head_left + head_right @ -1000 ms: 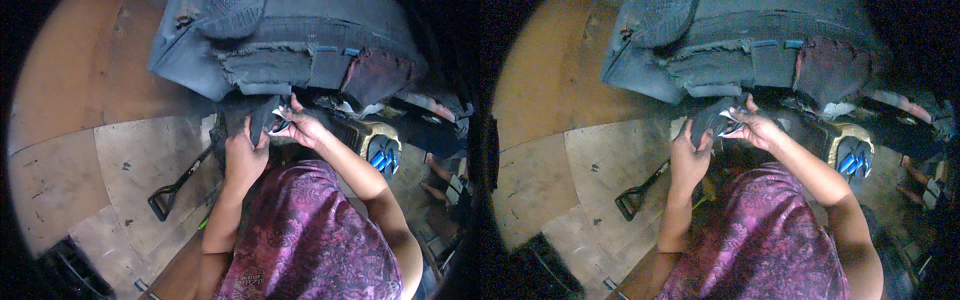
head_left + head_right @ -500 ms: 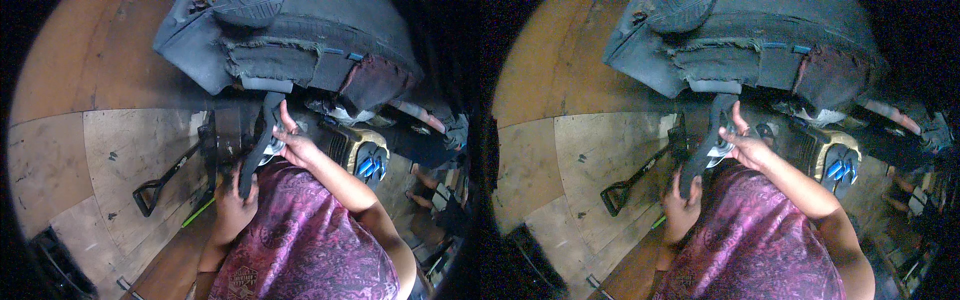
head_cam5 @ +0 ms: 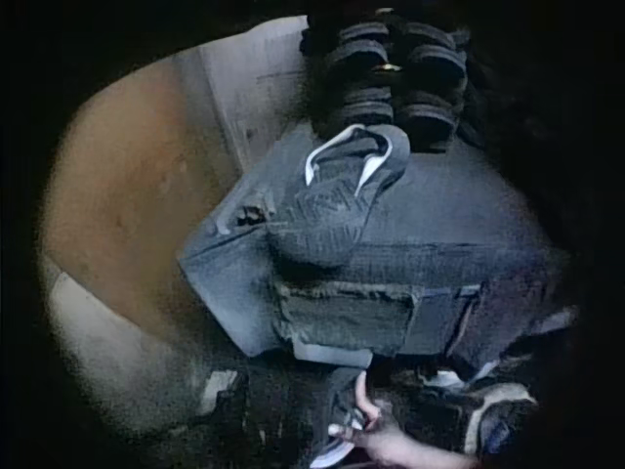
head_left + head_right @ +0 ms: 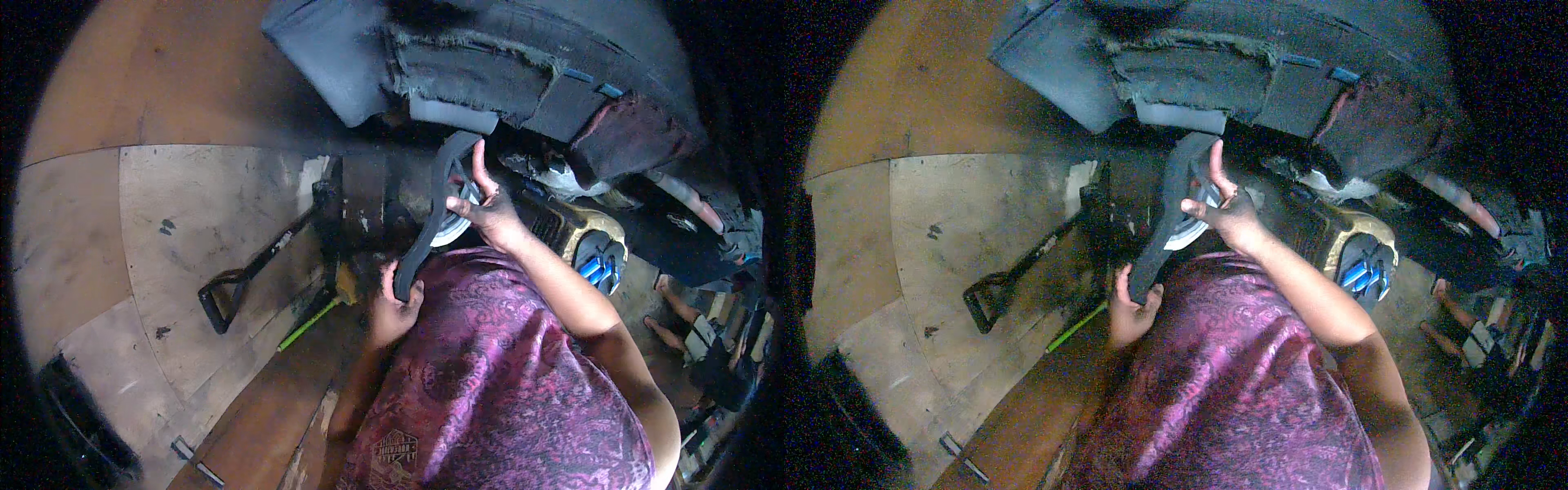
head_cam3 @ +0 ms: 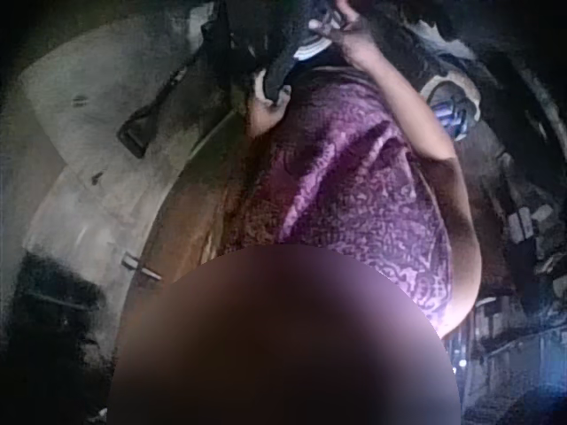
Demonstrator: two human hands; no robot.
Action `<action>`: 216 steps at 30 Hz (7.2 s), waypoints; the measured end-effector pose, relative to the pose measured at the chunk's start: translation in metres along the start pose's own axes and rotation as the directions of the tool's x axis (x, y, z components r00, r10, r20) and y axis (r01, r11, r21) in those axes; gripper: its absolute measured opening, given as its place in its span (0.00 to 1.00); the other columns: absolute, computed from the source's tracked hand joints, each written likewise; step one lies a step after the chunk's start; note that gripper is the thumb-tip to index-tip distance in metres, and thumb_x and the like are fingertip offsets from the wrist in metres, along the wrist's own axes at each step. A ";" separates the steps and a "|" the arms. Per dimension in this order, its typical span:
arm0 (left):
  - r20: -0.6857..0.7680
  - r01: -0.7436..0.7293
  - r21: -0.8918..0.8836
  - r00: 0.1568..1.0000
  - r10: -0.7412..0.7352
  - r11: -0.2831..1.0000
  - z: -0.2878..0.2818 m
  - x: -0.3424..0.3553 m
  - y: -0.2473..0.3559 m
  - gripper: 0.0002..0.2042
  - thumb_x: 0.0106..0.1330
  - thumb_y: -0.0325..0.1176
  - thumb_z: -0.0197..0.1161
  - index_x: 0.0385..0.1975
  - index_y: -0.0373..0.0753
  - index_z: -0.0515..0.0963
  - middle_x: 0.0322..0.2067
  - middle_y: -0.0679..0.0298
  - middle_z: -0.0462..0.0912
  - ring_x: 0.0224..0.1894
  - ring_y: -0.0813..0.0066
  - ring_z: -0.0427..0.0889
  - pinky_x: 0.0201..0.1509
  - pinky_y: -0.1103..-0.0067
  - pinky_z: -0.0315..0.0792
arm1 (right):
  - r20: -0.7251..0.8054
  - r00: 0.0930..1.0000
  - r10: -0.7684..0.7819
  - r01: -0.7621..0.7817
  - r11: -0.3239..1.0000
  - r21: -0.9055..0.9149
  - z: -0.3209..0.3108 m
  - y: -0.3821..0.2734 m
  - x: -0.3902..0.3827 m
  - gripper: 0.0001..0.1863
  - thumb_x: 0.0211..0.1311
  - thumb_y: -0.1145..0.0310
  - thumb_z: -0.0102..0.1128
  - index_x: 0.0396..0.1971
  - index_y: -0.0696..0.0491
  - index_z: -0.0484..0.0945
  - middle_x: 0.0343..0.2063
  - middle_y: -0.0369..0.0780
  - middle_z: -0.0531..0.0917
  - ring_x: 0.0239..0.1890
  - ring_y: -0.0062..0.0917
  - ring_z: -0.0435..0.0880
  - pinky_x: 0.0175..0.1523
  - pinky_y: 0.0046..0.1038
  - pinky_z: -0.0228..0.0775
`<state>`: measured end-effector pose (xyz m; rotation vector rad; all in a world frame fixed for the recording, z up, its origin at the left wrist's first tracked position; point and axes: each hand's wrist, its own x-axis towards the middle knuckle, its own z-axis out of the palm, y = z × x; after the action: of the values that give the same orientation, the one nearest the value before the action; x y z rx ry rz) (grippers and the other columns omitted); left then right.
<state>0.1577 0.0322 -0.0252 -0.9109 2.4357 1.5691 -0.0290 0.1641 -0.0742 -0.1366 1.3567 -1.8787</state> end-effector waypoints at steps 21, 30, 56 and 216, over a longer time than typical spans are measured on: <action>0.334 -0.131 -0.349 0.908 0.254 0.928 0.031 0.172 0.066 0.28 0.58 0.39 0.62 0.56 0.32 0.66 0.44 0.55 0.78 0.48 0.68 0.76 0.52 0.75 0.69 | 0.062 0.989 0.138 -0.147 0.791 0.594 -0.017 0.006 0.030 0.36 0.63 0.73 0.54 0.67 0.35 0.49 0.49 0.37 0.74 0.48 0.27 0.77 0.54 0.30 0.73; 0.202 -0.132 -0.615 0.927 0.317 0.777 0.038 0.126 0.031 0.36 0.55 0.31 0.61 0.66 0.37 0.56 0.47 0.60 0.76 0.50 0.75 0.73 0.56 0.79 0.66 | 0.135 0.986 -0.099 0.127 0.968 -0.218 -0.021 -0.001 0.015 0.51 0.54 0.74 0.66 0.70 0.37 0.40 0.62 0.38 0.65 0.61 0.21 0.63 0.65 0.26 0.54; 0.019 -0.191 -0.260 0.979 0.203 0.947 0.046 0.164 0.080 0.18 0.53 0.34 0.62 0.43 0.33 0.76 0.26 0.55 0.82 0.27 0.73 0.81 0.32 0.76 0.72 | 0.155 0.968 0.198 -0.239 0.913 0.331 -0.018 -0.026 0.029 0.53 0.45 0.79 0.71 0.69 0.47 0.47 0.62 0.35 0.62 0.62 0.24 0.63 0.65 0.30 0.57; 0.130 -0.125 -0.035 0.983 0.128 0.992 0.013 0.150 0.076 0.18 0.57 0.34 0.61 0.47 0.34 0.77 0.35 0.61 0.84 0.36 0.77 0.81 0.42 0.78 0.73 | 0.171 0.974 0.149 -0.201 0.916 0.348 0.005 -0.024 0.011 0.54 0.39 0.90 0.66 0.68 0.48 0.49 0.67 0.34 0.50 0.65 0.21 0.56 0.63 0.27 0.63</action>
<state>-0.0084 0.0017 -0.0298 -0.6446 2.4278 1.6498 -0.0465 0.1563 -0.0563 0.0401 0.8754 -1.8930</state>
